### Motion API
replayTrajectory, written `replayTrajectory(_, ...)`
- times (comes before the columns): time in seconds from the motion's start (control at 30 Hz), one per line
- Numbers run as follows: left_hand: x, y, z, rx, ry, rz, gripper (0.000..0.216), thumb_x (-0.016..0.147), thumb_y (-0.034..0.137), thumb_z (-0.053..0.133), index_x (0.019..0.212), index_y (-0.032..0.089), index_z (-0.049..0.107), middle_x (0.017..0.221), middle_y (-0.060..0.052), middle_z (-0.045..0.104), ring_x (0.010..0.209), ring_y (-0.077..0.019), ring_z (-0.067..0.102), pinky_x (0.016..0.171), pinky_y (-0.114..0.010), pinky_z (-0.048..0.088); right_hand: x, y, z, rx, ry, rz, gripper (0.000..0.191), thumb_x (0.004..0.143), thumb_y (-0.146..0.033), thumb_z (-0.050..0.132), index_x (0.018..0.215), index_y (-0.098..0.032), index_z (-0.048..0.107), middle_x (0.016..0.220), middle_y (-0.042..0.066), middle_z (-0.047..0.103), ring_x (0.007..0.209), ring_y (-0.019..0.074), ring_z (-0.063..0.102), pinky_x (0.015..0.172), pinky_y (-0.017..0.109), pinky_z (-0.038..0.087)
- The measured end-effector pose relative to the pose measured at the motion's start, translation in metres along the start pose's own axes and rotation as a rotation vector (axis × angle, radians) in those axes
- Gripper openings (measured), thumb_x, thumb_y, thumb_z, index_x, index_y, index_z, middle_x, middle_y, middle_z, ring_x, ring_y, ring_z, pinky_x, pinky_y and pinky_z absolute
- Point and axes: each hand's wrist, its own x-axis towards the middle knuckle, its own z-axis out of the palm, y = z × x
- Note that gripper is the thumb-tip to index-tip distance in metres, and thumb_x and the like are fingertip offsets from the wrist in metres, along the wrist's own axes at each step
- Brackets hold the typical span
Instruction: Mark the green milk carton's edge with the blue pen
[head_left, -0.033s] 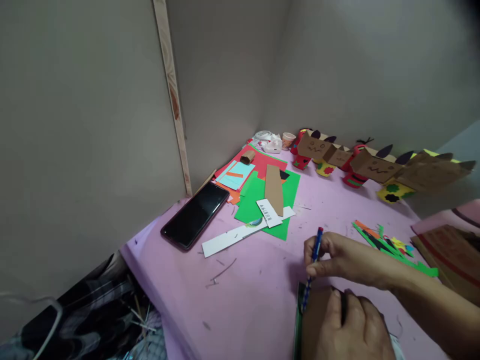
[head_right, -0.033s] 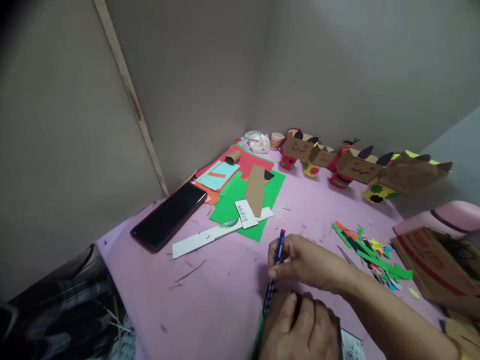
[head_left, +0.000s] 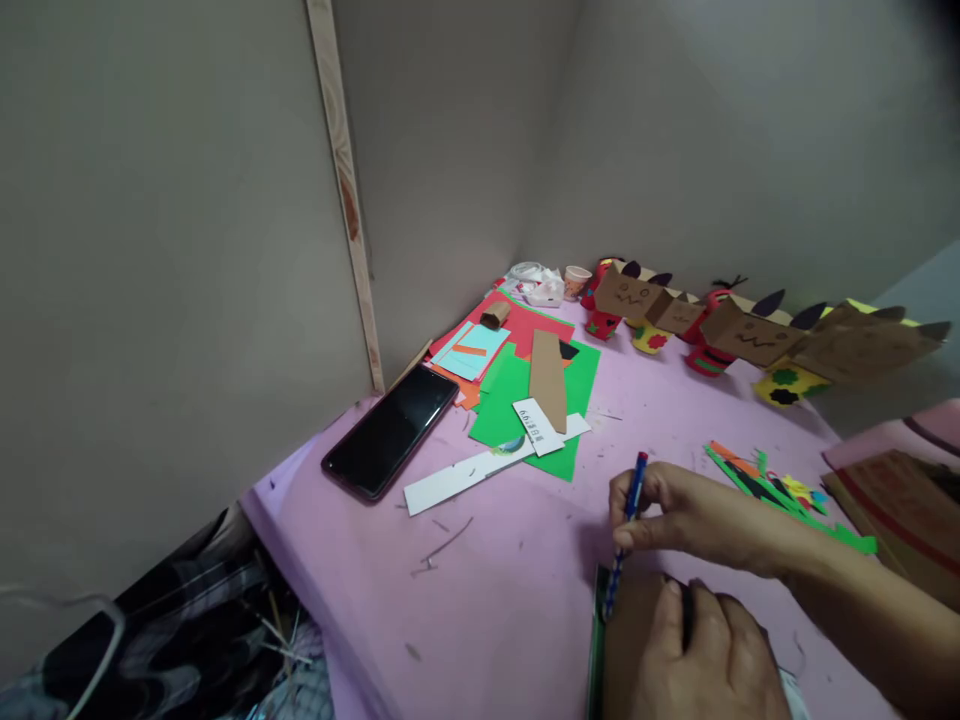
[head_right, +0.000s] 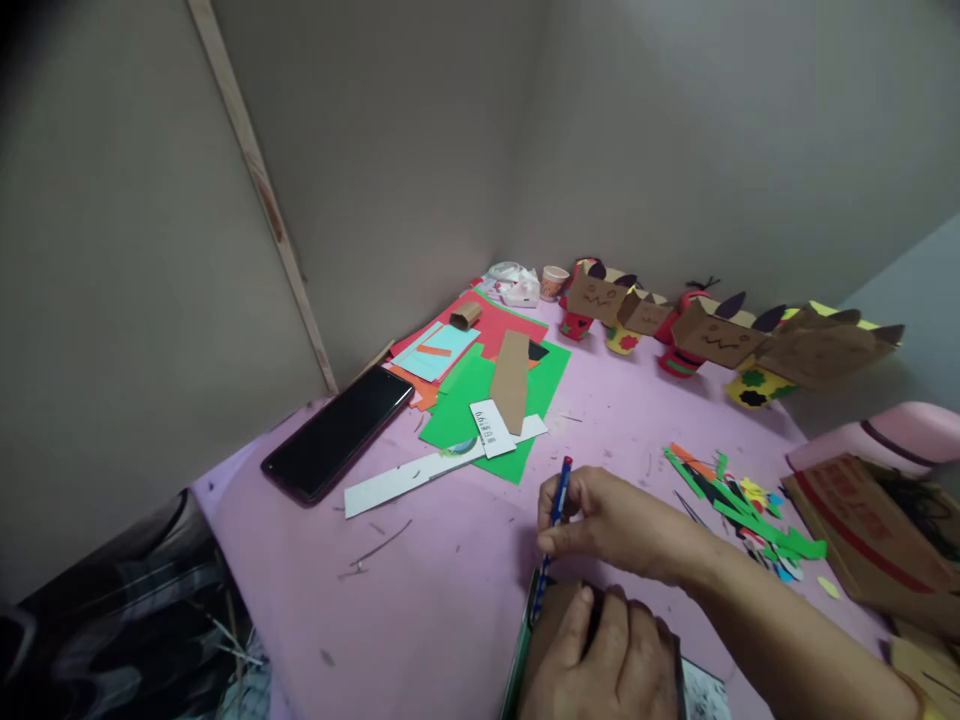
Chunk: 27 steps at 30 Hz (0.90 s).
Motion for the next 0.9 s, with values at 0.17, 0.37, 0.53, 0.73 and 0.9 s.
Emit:
replayTrajectory(0.17, -0.001, 0.0, 0.003, 0.031, 0.093, -0.025, 0.036, 0.092, 0.026, 0.036, 0.099, 0.01, 0.068, 0.095, -0.007, 0.071, 0.09, -0.0215, 0.062, 0.071, -0.034, 0.049, 0.0, 0.005, -0.008, -0.037, 0.064, -0.012, 0.022, 0.075, -0.039, 0.066, 0.072, -0.017, 0.061, 0.065, -0.003, 0.054, 0.066, 0.0143, 0.046, 0.063, 0.027, 0.036)
replayTrajectory(0.37, -0.001, -0.004, 0.0, 0.009, -0.048, 0.018, 0.037, 0.091, 0.028, 0.038, 0.101, 0.009, 0.067, 0.098, -0.009, 0.071, 0.091, -0.0217, 0.062, 0.07, -0.034, 0.05, -0.002, 0.008, -0.01, -0.056, 0.14, -0.03, 0.021, 0.075, -0.039, 0.067, 0.071, -0.019, 0.063, 0.068, -0.002, 0.06, 0.07, 0.0167, 0.053, 0.067, 0.029, 0.039)
replayTrajectory(0.53, -0.003, -0.008, 0.003, 0.035, -0.049, 0.084, 0.031, 0.086, 0.02, 0.044, 0.106, 0.008, 0.064, 0.099, -0.008, 0.071, 0.095, -0.0223, 0.061, 0.073, -0.034, 0.05, -0.012, 0.012, -0.016, -0.015, 0.262, -0.065, 0.023, 0.073, -0.041, 0.069, 0.068, -0.019, 0.064, 0.066, -0.002, 0.061, 0.068, 0.0166, 0.054, 0.067, 0.029, 0.04)
replayTrajectory(0.73, -0.01, -0.003, 0.024, 0.073, 0.147, -0.11, 0.025, 0.079, 0.012, 0.048, 0.095, 0.011, 0.067, 0.094, -0.007, 0.072, 0.093, -0.024, 0.063, 0.082, -0.039, 0.049, -0.054, 0.033, -0.009, 0.103, 0.869, -0.064, 0.03, 0.083, -0.052, 0.052, 0.077, -0.023, 0.054, 0.076, 0.003, 0.062, 0.078, 0.0225, 0.057, 0.075, 0.035, 0.043)
replayTrajectory(0.9, -0.008, -0.027, 0.009, 0.142, 0.192, 0.034, 0.021, 0.084, 0.015, 0.053, 0.1, 0.017, 0.065, 0.088, -0.002, 0.073, 0.084, -0.0187, 0.066, 0.08, -0.032, 0.049, -0.085, 0.085, 0.063, 0.095, 1.239, 0.099, 0.032, 0.088, -0.051, 0.041, 0.101, -0.025, 0.053, 0.107, 0.011, 0.064, 0.105, 0.0321, 0.058, 0.096, 0.047, 0.042)
